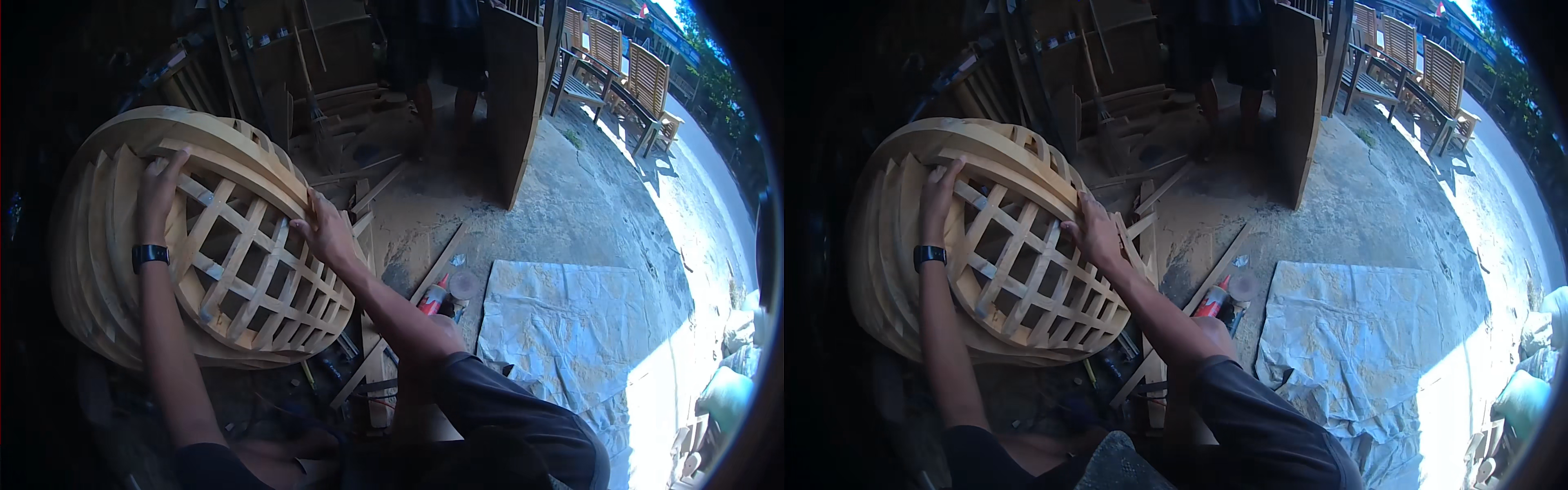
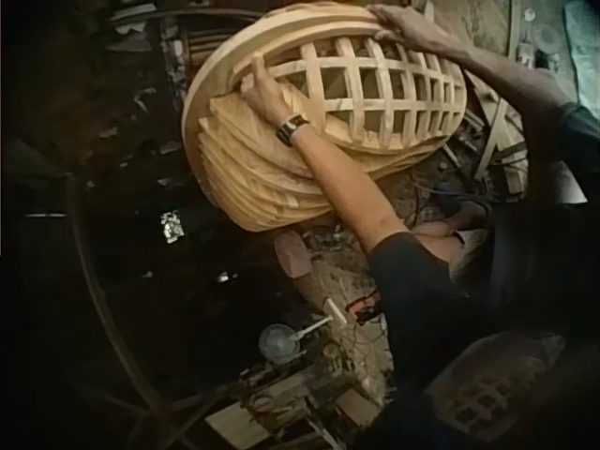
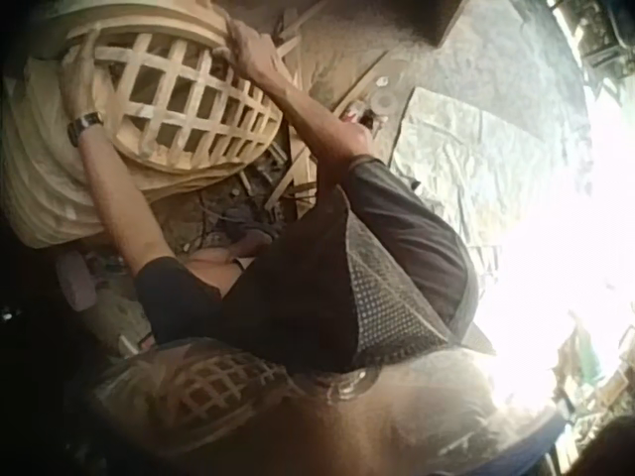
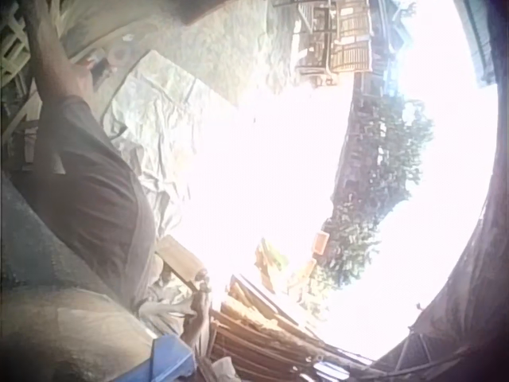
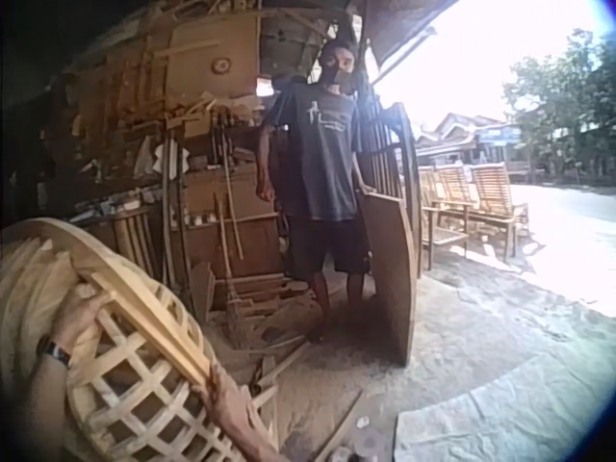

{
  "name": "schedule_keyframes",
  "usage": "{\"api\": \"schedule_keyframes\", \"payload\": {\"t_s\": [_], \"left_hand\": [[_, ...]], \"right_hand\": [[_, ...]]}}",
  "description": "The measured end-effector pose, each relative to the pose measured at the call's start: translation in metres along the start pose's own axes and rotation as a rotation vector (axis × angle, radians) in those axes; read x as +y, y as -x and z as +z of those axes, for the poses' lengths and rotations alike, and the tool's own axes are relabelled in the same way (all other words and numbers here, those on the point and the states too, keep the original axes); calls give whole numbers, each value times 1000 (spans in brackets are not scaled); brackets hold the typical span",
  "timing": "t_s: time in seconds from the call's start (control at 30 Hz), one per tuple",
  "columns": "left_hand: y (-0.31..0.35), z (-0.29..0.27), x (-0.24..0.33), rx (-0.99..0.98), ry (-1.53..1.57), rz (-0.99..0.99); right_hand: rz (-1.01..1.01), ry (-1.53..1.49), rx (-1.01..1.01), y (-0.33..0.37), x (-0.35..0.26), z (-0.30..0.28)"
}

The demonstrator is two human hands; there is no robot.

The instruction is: The person uses a power sander to smooth the surface of a circular wooden frame structure, moving the tool along the inner and outer edges, then checks the surface by hand and uses a hand file to refine specific areas.

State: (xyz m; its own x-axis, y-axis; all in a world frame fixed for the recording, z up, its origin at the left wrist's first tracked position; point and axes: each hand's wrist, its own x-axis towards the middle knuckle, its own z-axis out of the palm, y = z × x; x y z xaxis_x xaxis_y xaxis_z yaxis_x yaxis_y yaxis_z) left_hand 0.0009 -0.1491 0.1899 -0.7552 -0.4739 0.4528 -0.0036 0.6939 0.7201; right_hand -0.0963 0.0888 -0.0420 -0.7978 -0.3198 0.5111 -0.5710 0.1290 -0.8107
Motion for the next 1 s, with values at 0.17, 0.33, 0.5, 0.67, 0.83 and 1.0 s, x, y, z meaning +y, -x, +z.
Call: {"api": "schedule_keyframes", "payload": {"t_s": [0.17, 0.33, 0.5, 0.67, 0.83, 1.0], "left_hand": [[-2, -3, -3, 39, -79, 38], [7, -6, 15, -58, -38, -53], [-3, -19, 4, -72, -74, -112], [-4, -5, -7, -68, -44, -137], [5, -9, 12, -174, 39, -308], [-3, -16, -3, -134, 46, -126]], "right_hand": [[-15, 19, 9, -2, 0, 7], [-10, 27, -17, -2, 0, 3], [-29, 43, -2, -5, -6, 7], [-42, 61, 0, 0, 9, 8], [-58, -13, 17, 9, 5, 6], [-60, 69, 30, 19, 12, 4]]}}
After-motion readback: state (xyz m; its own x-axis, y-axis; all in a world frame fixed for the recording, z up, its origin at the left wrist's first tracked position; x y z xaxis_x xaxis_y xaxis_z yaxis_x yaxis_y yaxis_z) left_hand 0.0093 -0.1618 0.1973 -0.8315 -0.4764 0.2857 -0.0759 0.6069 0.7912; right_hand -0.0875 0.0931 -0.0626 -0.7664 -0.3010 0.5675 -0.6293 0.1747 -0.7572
